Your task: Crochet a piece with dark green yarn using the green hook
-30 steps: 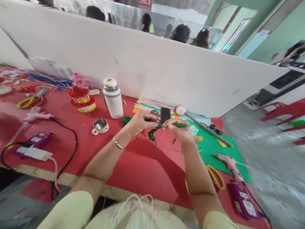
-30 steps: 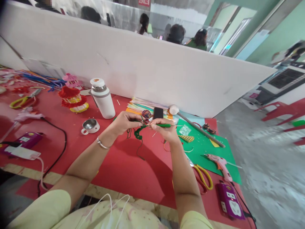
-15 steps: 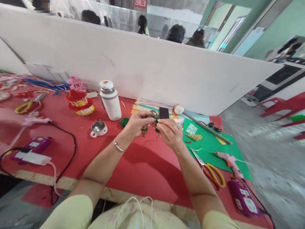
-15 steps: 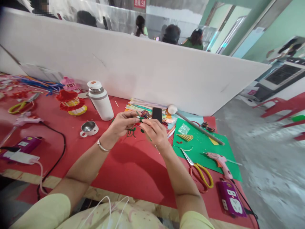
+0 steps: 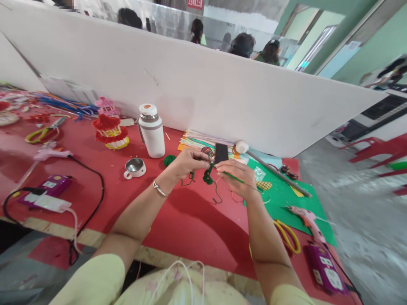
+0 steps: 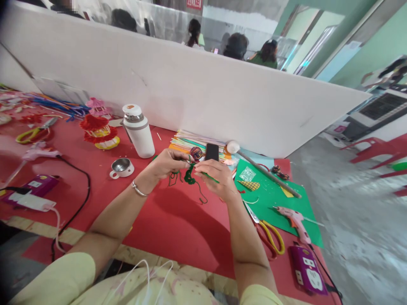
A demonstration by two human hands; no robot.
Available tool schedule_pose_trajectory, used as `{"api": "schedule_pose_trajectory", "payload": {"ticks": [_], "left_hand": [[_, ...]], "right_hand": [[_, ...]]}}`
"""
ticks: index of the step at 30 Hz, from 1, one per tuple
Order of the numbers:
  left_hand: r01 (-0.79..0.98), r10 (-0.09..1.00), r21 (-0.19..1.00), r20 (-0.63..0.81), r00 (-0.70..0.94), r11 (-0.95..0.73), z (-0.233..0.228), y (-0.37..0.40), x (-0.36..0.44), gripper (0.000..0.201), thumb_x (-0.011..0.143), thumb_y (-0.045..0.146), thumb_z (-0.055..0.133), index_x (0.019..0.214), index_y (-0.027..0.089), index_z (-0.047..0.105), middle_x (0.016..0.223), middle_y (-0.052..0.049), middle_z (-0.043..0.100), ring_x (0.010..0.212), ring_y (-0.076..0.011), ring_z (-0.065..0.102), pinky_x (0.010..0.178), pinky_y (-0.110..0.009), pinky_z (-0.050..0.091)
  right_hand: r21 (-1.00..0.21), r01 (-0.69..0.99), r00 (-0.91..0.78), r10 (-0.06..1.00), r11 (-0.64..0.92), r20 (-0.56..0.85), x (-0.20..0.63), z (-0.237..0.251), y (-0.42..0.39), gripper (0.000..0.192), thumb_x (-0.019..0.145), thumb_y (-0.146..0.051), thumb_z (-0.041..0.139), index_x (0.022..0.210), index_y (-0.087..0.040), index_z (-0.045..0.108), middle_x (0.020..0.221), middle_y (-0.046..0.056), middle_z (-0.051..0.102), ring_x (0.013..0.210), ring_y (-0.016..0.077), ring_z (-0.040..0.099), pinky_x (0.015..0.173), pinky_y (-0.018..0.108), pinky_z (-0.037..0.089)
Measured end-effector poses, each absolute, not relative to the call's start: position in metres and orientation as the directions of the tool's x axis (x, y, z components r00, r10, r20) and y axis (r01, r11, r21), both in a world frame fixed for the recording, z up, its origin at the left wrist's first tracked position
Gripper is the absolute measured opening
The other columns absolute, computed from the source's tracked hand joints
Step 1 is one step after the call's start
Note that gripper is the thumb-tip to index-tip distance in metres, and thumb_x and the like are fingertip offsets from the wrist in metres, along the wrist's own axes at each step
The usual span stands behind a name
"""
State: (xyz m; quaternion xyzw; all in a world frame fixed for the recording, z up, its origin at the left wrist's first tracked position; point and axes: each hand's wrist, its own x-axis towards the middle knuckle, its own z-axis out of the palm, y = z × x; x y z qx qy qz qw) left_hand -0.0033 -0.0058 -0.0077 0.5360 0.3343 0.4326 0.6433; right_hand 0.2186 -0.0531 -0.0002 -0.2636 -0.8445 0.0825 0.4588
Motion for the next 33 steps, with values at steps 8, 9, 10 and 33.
{"api": "schedule_pose_trajectory", "payload": {"ticks": [8, 9, 10, 33], "left_hand": [[-0.110, 0.843, 0.993, 0.033, 0.538, 0.032, -0.008, -0.005, -0.007, 0.019, 0.061, 0.023, 0.088, 0.076, 0.013, 0.082, 0.061, -0.003, 0.066, 0.048, -0.0056, 0.045, 0.044, -0.021, 0.030], [-0.118, 0.825, 0.992, 0.026, 0.565, 0.050, -0.008, -0.006, -0.007, 0.020, 0.062, 0.023, 0.088, 0.078, 0.013, 0.082, 0.058, -0.002, 0.064, 0.046, -0.0049, 0.043, 0.043, -0.020, 0.028], [-0.133, 0.811, 0.989, 0.025, 0.585, 0.065, -0.008, -0.007, -0.006, 0.021, 0.062, 0.023, 0.088, 0.079, 0.013, 0.083, 0.056, -0.001, 0.062, 0.045, -0.0047, 0.042, 0.043, -0.020, 0.028], [-0.446, 0.982, 0.879, 0.187, 0.002, -0.167, -0.013, -0.017, 0.028, 0.024, 0.058, 0.022, 0.093, 0.078, 0.015, 0.080, 0.077, -0.001, 0.071, 0.069, -0.0095, 0.061, 0.063, -0.020, 0.049]], "right_hand": [[-0.834, 0.154, -0.311, 0.827, 0.529, 0.467, 0.229, 0.003, -0.054, 0.011, 0.090, -0.033, 0.076, 0.088, -0.024, 0.081, 0.088, 0.005, 0.080, 0.084, 0.0197, 0.074, 0.077, 0.033, 0.060], [-0.893, 0.066, -0.303, 0.861, 0.446, 0.407, 0.229, -0.001, -0.051, 0.015, 0.088, -0.037, 0.078, 0.086, -0.023, 0.081, 0.086, 0.005, 0.080, 0.081, 0.0196, 0.073, 0.074, 0.033, 0.060], [-0.931, -0.046, -0.297, 0.885, 0.363, 0.359, 0.227, -0.006, -0.047, 0.020, 0.085, -0.042, 0.080, 0.083, -0.023, 0.081, 0.083, 0.005, 0.079, 0.076, 0.0192, 0.072, 0.070, 0.033, 0.060], [-0.408, 0.495, -0.006, 0.472, 0.767, 0.881, 0.184, -0.026, -0.050, 0.015, 0.092, -0.021, 0.072, 0.105, -0.027, 0.078, 0.102, 0.007, 0.079, 0.093, 0.0215, 0.076, 0.085, 0.040, 0.065]]}}
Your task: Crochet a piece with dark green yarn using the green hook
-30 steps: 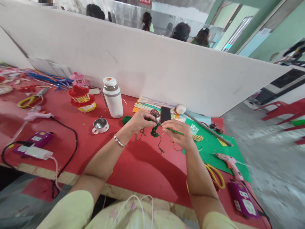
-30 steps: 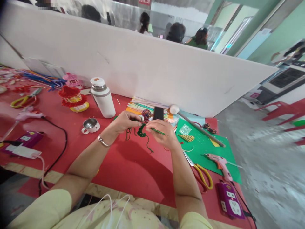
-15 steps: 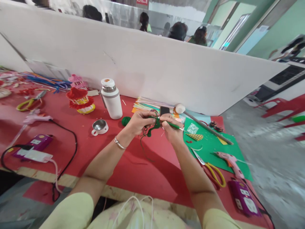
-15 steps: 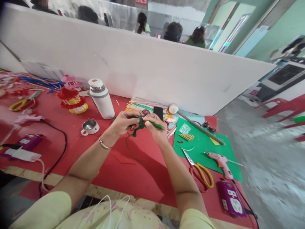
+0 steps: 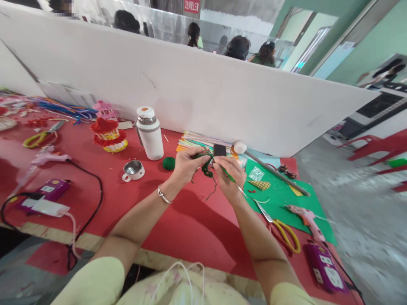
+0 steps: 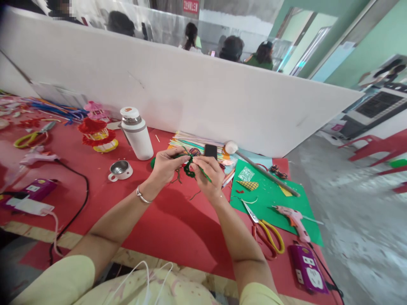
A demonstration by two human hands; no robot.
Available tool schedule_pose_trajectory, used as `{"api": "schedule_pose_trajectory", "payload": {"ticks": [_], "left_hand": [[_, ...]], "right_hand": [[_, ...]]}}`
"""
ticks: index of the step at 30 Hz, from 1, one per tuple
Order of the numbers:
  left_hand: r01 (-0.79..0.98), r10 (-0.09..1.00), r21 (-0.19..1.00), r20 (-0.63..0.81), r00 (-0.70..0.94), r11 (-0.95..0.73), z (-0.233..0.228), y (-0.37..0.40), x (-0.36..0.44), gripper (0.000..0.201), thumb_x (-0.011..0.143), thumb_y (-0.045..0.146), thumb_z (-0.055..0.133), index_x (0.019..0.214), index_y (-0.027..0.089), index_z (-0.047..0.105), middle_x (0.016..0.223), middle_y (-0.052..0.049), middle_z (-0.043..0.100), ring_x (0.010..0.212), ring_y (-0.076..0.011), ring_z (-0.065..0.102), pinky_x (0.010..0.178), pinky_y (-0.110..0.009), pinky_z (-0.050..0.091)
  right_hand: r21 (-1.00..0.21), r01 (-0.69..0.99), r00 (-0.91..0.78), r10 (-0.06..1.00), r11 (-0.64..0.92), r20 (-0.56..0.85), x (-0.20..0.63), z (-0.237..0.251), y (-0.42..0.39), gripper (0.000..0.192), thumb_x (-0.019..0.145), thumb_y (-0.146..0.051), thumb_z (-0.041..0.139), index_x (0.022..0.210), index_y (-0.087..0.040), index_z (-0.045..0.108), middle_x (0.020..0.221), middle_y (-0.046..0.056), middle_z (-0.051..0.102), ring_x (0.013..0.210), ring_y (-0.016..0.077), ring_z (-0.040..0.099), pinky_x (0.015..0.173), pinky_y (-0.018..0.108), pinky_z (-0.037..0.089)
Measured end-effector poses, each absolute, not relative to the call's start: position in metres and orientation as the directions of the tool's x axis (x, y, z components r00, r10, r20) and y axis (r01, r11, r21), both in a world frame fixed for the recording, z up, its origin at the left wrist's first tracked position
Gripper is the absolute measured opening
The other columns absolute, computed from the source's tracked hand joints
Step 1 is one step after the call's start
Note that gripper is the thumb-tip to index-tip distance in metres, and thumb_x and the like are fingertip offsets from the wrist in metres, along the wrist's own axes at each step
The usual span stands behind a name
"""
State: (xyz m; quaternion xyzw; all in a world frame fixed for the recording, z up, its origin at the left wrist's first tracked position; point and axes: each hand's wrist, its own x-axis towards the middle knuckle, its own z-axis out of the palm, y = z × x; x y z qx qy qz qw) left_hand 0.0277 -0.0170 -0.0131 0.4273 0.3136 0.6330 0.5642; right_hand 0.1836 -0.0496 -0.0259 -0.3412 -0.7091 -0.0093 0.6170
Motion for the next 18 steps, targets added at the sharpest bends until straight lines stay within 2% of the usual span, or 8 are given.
{"api": "schedule_pose_trajectory", "payload": {"ticks": [3, 5, 8, 11, 13, 14, 16, 18], "left_hand": [[-0.455, 0.987, 0.876, 0.156, -0.044, -0.159, -0.016, -0.018, 0.032, 0.028, 0.059, 0.022, 0.091, 0.084, 0.016, 0.081, 0.076, 0.000, 0.070, 0.068, -0.0088, 0.060, 0.062, -0.019, 0.049], [-0.486, 0.996, 0.873, 0.075, 0.051, -0.041, -0.016, -0.018, 0.030, 0.035, 0.058, 0.025, 0.093, 0.089, 0.015, 0.080, 0.071, 0.000, 0.068, 0.059, -0.0073, 0.056, 0.050, -0.018, 0.040], [-0.490, 0.981, 0.868, 0.014, 0.193, 0.084, -0.015, -0.017, 0.026, 0.038, 0.058, 0.029, 0.093, 0.091, 0.014, 0.080, 0.064, 0.001, 0.064, 0.051, -0.0064, 0.052, 0.042, -0.017, 0.028], [-0.438, 0.991, 0.895, 0.118, 0.064, -0.078, -0.015, -0.017, 0.029, 0.030, 0.059, 0.024, 0.091, 0.085, 0.015, 0.080, 0.075, -0.002, 0.070, 0.064, -0.0094, 0.059, 0.050, -0.018, 0.039], [-0.423, 0.986, 0.891, 0.163, -0.036, -0.163, -0.015, -0.020, 0.034, 0.025, 0.060, 0.022, 0.089, 0.083, 0.015, 0.080, 0.078, -0.001, 0.070, 0.068, -0.0097, 0.060, 0.057, -0.019, 0.044], [-0.448, 0.989, 0.882, 0.143, -0.043, -0.146, -0.015, -0.022, 0.036, 0.025, 0.061, 0.023, 0.089, 0.084, 0.016, 0.080, 0.073, 0.000, 0.068, 0.063, -0.0080, 0.056, 0.055, -0.019, 0.043], [-0.529, 0.998, 0.848, 0.053, 0.026, -0.031, -0.013, -0.027, 0.040, 0.028, 0.063, 0.026, 0.089, 0.086, 0.016, 0.078, 0.062, 0.004, 0.058, 0.051, -0.0043, 0.044, 0.047, -0.018, 0.034], [-0.586, 0.990, 0.804, -0.023, 0.138, 0.101, -0.011, -0.029, 0.039, 0.032, 0.061, 0.029, 0.092, 0.085, 0.015, 0.076, 0.056, 0.006, 0.050, 0.046, -0.0023, 0.036, 0.044, -0.017, 0.026]], "right_hand": [[-0.358, 0.531, 0.017, 0.413, 0.768, 0.911, 0.179, -0.029, -0.049, 0.014, 0.093, -0.021, 0.070, 0.104, -0.025, 0.077, 0.101, 0.008, 0.080, 0.089, 0.0214, 0.077, 0.082, 0.039, 0.065], [-0.366, 0.507, 0.039, 0.403, 0.780, 0.914, 0.178, -0.029, -0.049, 0.014, 0.093, -0.020, 0.069, 0.103, -0.025, 0.077, 0.100, 0.008, 0.080, 0.088, 0.0210, 0.077, 0.082, 0.039, 0.065], [-0.449, 0.445, 0.035, 0.485, 0.775, 0.874, 0.179, -0.024, -0.050, 0.014, 0.094, -0.020, 0.069, 0.103, -0.025, 0.078, 0.100, 0.007, 0.080, 0.090, 0.0209, 0.076, 0.085, 0.039, 0.064], [-0.538, 0.438, 0.065, 0.571, 0.721, 0.818, 0.178, -0.023, -0.049, 0.013, 0.095, -0.022, 0.068, 0.102, -0.025, 0.078, 0.098, 0.006, 0.080, 0.091, 0.0211, 0.076, 0.085, 0.039, 0.064], [-0.486, 0.476, 0.072, 0.518, 0.733, 0.852, 0.177, -0.028, -0.046, 0.014, 0.094, -0.021, 0.069, 0.104, -0.026, 0.078, 0.099, 0.007, 0.079, 0.091, 0.0215, 0.075, 0.085, 0.040, 0.063], [-0.430, 0.499, 0.052, 0.470, 0.752, 0.881, 0.176, -0.031, -0.045, 0.016, 0.094, -0.021, 0.069, 0.105, -0.027, 0.078, 0.101, 0.007, 0.079, 0.092, 0.0218, 0.075, 0.085, 0.040, 0.063], [-0.333, 0.534, -0.001, 0.394, 0.778, 0.919, 0.175, -0.039, -0.043, 0.022, 0.093, -0.019, 0.070, 0.110, -0.030, 0.078, 0.105, 0.007, 0.079, 0.094, 0.0228, 0.075, 0.085, 0.042, 0.063], [-0.304, 0.541, -0.021, 0.373, 0.784, 0.928, 0.176, -0.043, -0.042, 0.025, 0.093, -0.019, 0.069, 0.113, -0.032, 0.077, 0.107, 0.007, 0.079, 0.097, 0.0237, 0.076, 0.086, 0.043, 0.062]]}}
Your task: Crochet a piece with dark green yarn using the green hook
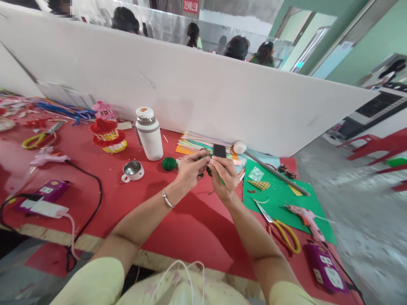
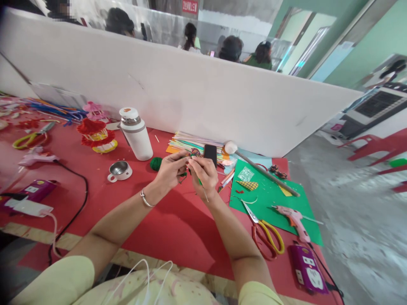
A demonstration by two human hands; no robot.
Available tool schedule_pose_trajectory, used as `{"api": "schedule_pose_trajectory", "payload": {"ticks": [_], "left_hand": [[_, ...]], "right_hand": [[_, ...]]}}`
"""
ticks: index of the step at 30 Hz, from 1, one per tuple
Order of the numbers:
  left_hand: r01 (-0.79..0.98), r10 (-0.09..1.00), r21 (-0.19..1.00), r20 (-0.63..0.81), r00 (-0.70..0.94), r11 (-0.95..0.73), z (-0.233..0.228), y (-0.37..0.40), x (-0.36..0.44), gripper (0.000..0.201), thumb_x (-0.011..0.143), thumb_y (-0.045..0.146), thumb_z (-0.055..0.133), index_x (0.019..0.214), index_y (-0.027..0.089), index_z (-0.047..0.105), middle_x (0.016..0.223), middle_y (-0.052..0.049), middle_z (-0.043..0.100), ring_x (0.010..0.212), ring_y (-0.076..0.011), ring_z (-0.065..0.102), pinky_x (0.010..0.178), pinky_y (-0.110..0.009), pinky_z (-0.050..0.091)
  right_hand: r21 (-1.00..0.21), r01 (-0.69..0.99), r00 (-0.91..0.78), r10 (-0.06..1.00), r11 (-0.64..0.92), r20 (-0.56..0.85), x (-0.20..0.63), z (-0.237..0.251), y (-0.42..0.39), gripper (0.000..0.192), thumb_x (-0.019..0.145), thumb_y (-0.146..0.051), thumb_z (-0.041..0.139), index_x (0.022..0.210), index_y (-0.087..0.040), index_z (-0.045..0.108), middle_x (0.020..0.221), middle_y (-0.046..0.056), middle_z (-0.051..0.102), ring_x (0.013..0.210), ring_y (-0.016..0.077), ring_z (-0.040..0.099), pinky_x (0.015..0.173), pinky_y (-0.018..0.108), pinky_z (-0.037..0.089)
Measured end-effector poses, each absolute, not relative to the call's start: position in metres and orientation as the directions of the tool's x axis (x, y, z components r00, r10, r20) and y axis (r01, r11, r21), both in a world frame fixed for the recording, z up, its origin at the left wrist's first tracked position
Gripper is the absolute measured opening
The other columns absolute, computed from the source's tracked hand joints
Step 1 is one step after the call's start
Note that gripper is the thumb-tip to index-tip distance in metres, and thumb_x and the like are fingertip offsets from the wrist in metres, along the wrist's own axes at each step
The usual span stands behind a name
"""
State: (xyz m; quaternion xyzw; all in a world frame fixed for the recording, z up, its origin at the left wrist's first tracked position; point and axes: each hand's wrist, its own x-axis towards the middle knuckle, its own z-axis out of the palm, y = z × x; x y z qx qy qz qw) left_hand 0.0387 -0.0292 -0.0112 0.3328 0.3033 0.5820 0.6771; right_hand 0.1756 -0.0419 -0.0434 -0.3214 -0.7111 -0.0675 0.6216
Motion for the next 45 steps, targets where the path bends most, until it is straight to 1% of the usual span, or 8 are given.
{"api": "schedule_pose_trajectory", "payload": {"ticks": [4, 9, 12, 18, 24, 36, 41, 45], "left_hand": [[-0.596, 0.945, 0.762, -0.061, 0.322, 0.252, -0.009, -0.025, 0.028, 0.033, 0.060, 0.028, 0.093, 0.084, 0.015, 0.074, 0.056, 0.006, 0.048, 0.045, -0.0021, 0.036, 0.042, -0.016, 0.022], [-0.565, 0.921, 0.773, -0.062, 0.385, 0.288, -0.007, -0.014, 0.016, 0.036, 0.056, 0.021, 0.093, 0.087, 0.012, 0.076, 0.061, 0.004, 0.056, 0.045, -0.0007, 0.037, 0.040, -0.015, 0.020], [-0.536, 0.914, 0.795, -0.058, 0.400, 0.285, -0.006, -0.012, 0.013, 0.039, 0.058, 0.019, 0.092, 0.093, 0.010, 0.079, 0.061, 0.002, 0.058, 0.046, -0.0006, 0.037, 0.040, -0.015, 0.017], [-0.524, 0.911, 0.807, -0.042, 0.410, 0.273, -0.009, -0.011, 0.013, 0.037, 0.060, 0.019, 0.089, 0.095, 0.011, 0.079, 0.061, 0.002, 0.058, 0.046, -0.0014, 0.036, 0.040, -0.015, 0.017], [-0.518, 0.893, 0.805, -0.033, 0.448, 0.290, -0.009, -0.012, 0.011, 0.033, 0.061, 0.019, 0.088, 0.092, 0.010, 0.079, 0.059, 0.003, 0.053, 0.047, -0.0013, 0.036, 0.041, -0.015, 0.019], [-0.455, 0.901, 0.850, -0.053, 0.430, 0.267, -0.004, -0.009, 0.006, 0.027, 0.055, 0.018, 0.082, 0.081, 0.011, 0.080, 0.051, 0.003, 0.052, 0.042, -0.0028, 0.035, 0.041, -0.017, 0.016], [-0.399, 0.881, 0.877, -0.057, 0.469, 0.269, -0.005, -0.007, 0.001, 0.025, 0.053, 0.017, 0.080, 0.077, 0.012, 0.081, 0.049, 0.002, 0.054, 0.041, -0.0043, 0.037, 0.041, -0.018, 0.018], [-0.381, 0.860, 0.876, -0.071, 0.505, 0.296, -0.005, -0.007, 0.000, 0.022, 0.050, 0.015, 0.077, 0.072, 0.011, 0.080, 0.050, 0.000, 0.058, 0.042, -0.0048, 0.039, 0.041, -0.019, 0.021]], "right_hand": [[-0.387, 0.437, 0.037, 0.414, 0.812, 0.910, 0.180, -0.044, -0.038, 0.018, 0.092, -0.024, 0.072, 0.107, -0.030, 0.079, 0.105, 0.007, 0.080, 0.095, 0.0241, 0.077, 0.086, 0.044, 0.064], [-0.661, 0.176, 0.050, 0.664, 0.730, 0.746, 0.195, -0.042, -0.025, 0.013, 0.093, -0.034, 0.073, 0.103, -0.030, 0.080, 0.105, 0.005, 0.081, 0.094, 0.0236, 0.078, 0.080, 0.041, 0.067], [-0.724, 0.100, -0.002, 0.727, 0.683, 0.686, 0.204, -0.041, -0.021, 0.015, 0.093, -0.037, 0.072, 0.103, -0.030, 0.080, 0.103, 0.005, 0.082, 0.094, 0.0234, 0.078, 0.073, 0.038, 0.067], [-0.720, 0.110, -0.032, 0.726, 0.685, 0.687, 0.209, -0.037, -0.024, 0.016, 0.092, -0.038, 0.073, 0.102, -0.028, 0.080, 0.107, 0.006, 0.081, 0.093, 0.0234, 0.079, 0.082, 0.042, 0.068], [-0.686, 0.105, -0.078, 0.694, 0.720, 0.716, 0.213, -0.037, -0.024, 0.018, 0.093, -0.042, 0.072, 0.102, -0.028, 0.079, 0.106, 0.007, 0.081, 0.097, 0.0248, 0.079, 0.083, 0.044, 0.069], [-0.671, 0.097, -0.233, 0.672, 0.735, 0.703, 0.220, -0.020, -0.032, 0.013, 0.093, -0.035, 0.073, 0.102, -0.030, 0.080, 0.107, 0.006, 0.083, 0.100, 0.0249, 0.079, 0.085, 0.043, 0.068], [-0.708, 0.044, -0.250, 0.694, 0.704, 0.675, 0.223, -0.014, -0.037, 0.011, 0.092, -0.034, 0.073, 0.098, -0.028, 0.080, 0.104, 0.006, 0.083, 0.094, 0.0230, 0.079, 0.081, 0.040, 0.067], [-0.809, -0.073, -0.249, 0.774, 0.584, 0.582, 0.224, -0.017, -0.040, 0.012, 0.091, -0.036, 0.075, 0.094, -0.026, 0.081, 0.101, 0.006, 0.082, 0.086, 0.0215, 0.078, 0.073, 0.036, 0.066]]}}
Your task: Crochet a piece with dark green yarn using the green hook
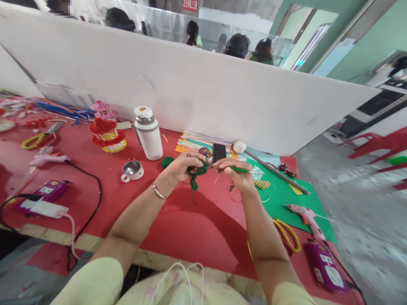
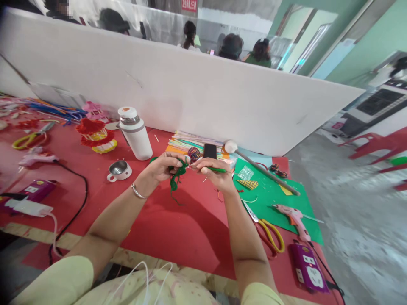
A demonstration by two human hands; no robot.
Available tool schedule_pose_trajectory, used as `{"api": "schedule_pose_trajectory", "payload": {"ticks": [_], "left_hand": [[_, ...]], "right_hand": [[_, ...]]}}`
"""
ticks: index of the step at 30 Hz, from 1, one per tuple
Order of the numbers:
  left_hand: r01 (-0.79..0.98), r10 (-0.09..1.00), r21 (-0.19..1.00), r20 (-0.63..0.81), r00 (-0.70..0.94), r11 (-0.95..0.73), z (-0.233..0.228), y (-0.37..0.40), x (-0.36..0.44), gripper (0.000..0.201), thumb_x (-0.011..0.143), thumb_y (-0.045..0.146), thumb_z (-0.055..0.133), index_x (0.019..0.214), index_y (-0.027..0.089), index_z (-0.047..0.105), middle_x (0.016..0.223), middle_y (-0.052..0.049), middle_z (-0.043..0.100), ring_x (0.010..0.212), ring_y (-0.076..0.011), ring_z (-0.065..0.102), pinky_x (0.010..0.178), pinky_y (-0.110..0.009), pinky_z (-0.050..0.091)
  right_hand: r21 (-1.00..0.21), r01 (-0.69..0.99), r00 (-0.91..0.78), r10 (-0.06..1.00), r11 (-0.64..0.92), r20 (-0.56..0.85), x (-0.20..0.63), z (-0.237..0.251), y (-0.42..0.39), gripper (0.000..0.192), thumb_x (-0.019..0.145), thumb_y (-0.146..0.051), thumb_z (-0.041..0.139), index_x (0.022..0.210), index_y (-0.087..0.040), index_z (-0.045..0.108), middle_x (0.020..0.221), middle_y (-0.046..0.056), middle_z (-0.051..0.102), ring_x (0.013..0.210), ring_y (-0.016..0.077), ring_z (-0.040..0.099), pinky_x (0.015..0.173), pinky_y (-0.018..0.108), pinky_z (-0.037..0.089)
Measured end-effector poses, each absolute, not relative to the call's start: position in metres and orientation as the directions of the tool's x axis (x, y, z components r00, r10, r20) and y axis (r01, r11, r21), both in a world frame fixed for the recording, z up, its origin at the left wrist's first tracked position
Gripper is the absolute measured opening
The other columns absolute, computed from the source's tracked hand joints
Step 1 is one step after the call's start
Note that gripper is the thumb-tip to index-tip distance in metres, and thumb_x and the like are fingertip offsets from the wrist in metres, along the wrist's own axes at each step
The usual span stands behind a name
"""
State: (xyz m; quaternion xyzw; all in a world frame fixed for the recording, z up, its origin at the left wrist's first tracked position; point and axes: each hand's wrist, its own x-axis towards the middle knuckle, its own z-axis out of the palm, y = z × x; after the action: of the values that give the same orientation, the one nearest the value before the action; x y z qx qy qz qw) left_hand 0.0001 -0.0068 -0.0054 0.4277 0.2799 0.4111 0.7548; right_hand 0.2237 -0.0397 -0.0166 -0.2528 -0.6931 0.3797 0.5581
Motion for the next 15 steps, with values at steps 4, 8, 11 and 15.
{"api": "schedule_pose_trajectory", "payload": {"ticks": [4, 8, 11, 15], "left_hand": [[-0.407, 0.861, 0.863, -0.061, 0.505, 0.299, -0.005, -0.010, 0.006, 0.022, 0.051, 0.015, 0.082, 0.073, 0.011, 0.080, 0.060, -0.004, 0.067, 0.045, -0.0057, 0.045, 0.042, -0.019, 0.026], [-0.481, 0.930, 0.863, 0.042, 0.366, 0.151, -0.008, -0.013, 0.015, 0.024, 0.056, 0.019, 0.088, 0.078, 0.013, 0.081, 0.064, -0.003, 0.069, 0.047, -0.0059, 0.048, 0.044, -0.020, 0.031], [-0.508, 0.959, 0.860, 0.110, 0.262, 0.040, -0.009, -0.014, 0.020, 0.022, 0.059, 0.020, 0.089, 0.078, 0.013, 0.080, 0.060, 0.000, 0.064, 0.046, -0.0051, 0.047, 0.044, -0.020, 0.032], [-0.537, 0.951, 0.841, 0.107, 0.291, 0.070, -0.009, -0.014, 0.020, 0.027, 0.060, 0.024, 0.092, 0.082, 0.013, 0.080, 0.061, 0.000, 0.064, 0.047, -0.0052, 0.047, 0.042, -0.019, 0.029]], "right_hand": [[-0.867, -0.284, -0.214, 0.854, 0.410, 0.474, 0.214, -0.030, -0.034, 0.022, 0.084, -0.047, 0.081, 0.089, -0.025, 0.080, 0.093, 0.006, 0.081, 0.075, 0.0188, 0.075, 0.059, 0.030, 0.062], [-0.856, -0.321, -0.064, 0.892, 0.406, 0.447, 0.195, -0.040, -0.031, 0.020, 0.085, -0.047, 0.079, 0.092, -0.028, 0.080, 0.101, 0.004, 0.079, 0.074, 0.0160, 0.072, 0.055, 0.027, 0.058], [-0.851, -0.179, 0.026, 0.867, 0.494, 0.498, 0.187, -0.039, -0.033, 0.017, 0.086, -0.043, 0.078, 0.092, -0.027, 0.081, 0.109, 0.006, 0.077, 0.086, 0.0193, 0.071, 0.056, 0.028, 0.058], [-0.836, -0.169, 0.052, 0.851, 0.523, 0.522, 0.186, -0.038, -0.034, 0.017, 0.088, -0.043, 0.076, 0.094, -0.028, 0.080, 0.108, 0.006, 0.076, 0.080, 0.0180, 0.069, 0.054, 0.028, 0.056]]}}
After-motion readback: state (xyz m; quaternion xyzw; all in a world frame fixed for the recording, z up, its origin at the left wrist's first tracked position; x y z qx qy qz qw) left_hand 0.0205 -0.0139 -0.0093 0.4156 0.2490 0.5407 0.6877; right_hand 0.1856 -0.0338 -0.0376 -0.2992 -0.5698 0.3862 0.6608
